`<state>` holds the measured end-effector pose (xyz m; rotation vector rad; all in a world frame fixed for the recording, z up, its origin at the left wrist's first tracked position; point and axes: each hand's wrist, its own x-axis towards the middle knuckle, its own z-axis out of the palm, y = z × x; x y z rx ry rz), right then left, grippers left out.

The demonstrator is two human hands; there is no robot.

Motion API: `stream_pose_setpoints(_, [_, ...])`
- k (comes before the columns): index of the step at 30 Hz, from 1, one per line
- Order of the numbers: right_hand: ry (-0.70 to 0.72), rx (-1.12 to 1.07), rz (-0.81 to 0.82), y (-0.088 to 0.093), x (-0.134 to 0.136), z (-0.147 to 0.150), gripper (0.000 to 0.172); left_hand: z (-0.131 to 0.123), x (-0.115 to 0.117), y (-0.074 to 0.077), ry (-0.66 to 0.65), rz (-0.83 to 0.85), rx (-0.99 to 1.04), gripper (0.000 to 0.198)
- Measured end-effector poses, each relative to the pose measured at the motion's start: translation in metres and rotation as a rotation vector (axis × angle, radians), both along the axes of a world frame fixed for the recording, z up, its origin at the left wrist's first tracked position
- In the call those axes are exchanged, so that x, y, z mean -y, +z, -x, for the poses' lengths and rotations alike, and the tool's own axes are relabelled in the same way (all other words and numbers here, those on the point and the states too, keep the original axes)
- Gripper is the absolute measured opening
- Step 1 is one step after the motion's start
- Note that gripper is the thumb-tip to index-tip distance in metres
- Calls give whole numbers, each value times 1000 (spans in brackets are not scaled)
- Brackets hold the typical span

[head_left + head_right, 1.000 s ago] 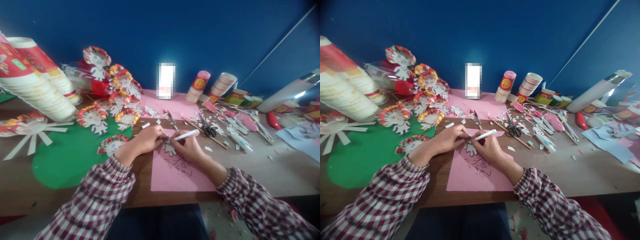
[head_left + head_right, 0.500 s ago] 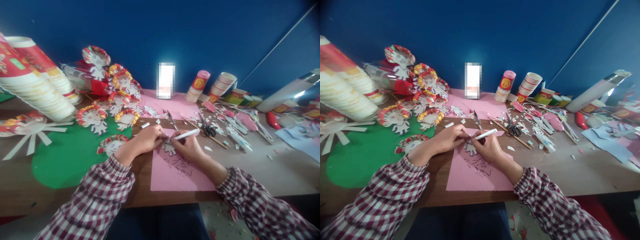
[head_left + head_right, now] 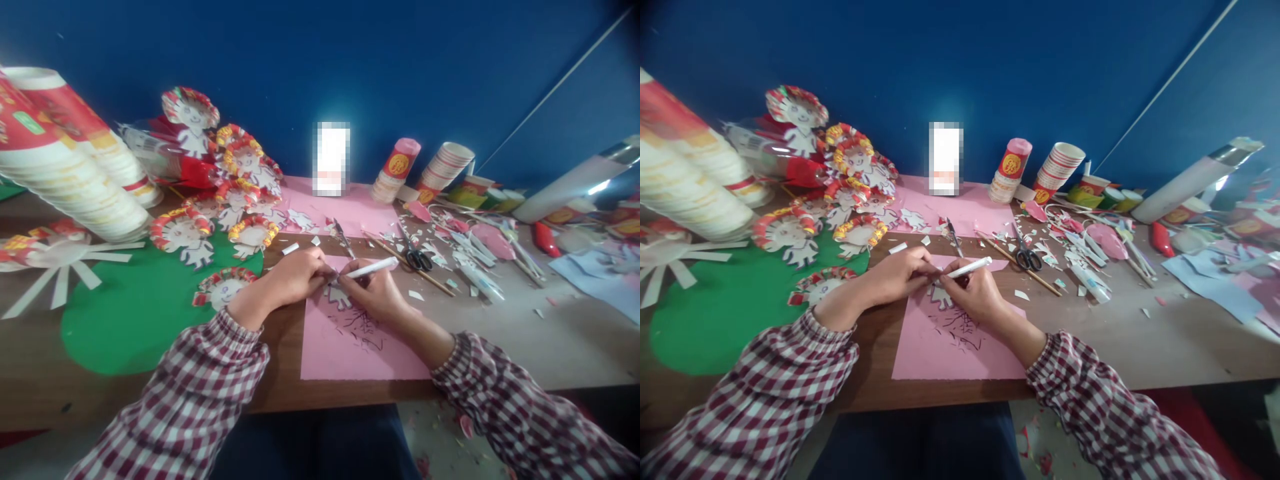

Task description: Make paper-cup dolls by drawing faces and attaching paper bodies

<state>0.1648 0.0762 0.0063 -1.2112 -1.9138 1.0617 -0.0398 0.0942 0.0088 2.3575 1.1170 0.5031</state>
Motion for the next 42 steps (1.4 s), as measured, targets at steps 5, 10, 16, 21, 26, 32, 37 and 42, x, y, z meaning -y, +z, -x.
stream_pose_setpoints(5, [-2,0,3,0,1,0,17,0,0,-1,2,-16,-8,23])
stream_pose_setpoints(10, [1,12,3,1,0,0,15,0,-1,-2,-7,-19,-3,23])
stream_pose_setpoints(16, [-16,-17,16,-1,0,0,17,0,-1,-2,0,-14,-1,23])
stream_pose_setpoints(21, [-6,-25,20,0,0,0,17,0,0,-1,2,-20,-9,23])
stream_pose_setpoints(26, [0,-19,8,1,1,1,17,0,-1,-2,5,-27,-12,22])
stream_pose_setpoints(32, [-1,-12,11,0,1,1,18,0,-1,-3,1,-35,-5,23])
stream_pose_setpoints(37, [13,0,17,1,0,0,17,0,-1,-4,-3,-28,4,23])
stream_pose_setpoints(42, [21,-10,46,3,1,0,17,1,-2,-3,-10,-33,1,24])
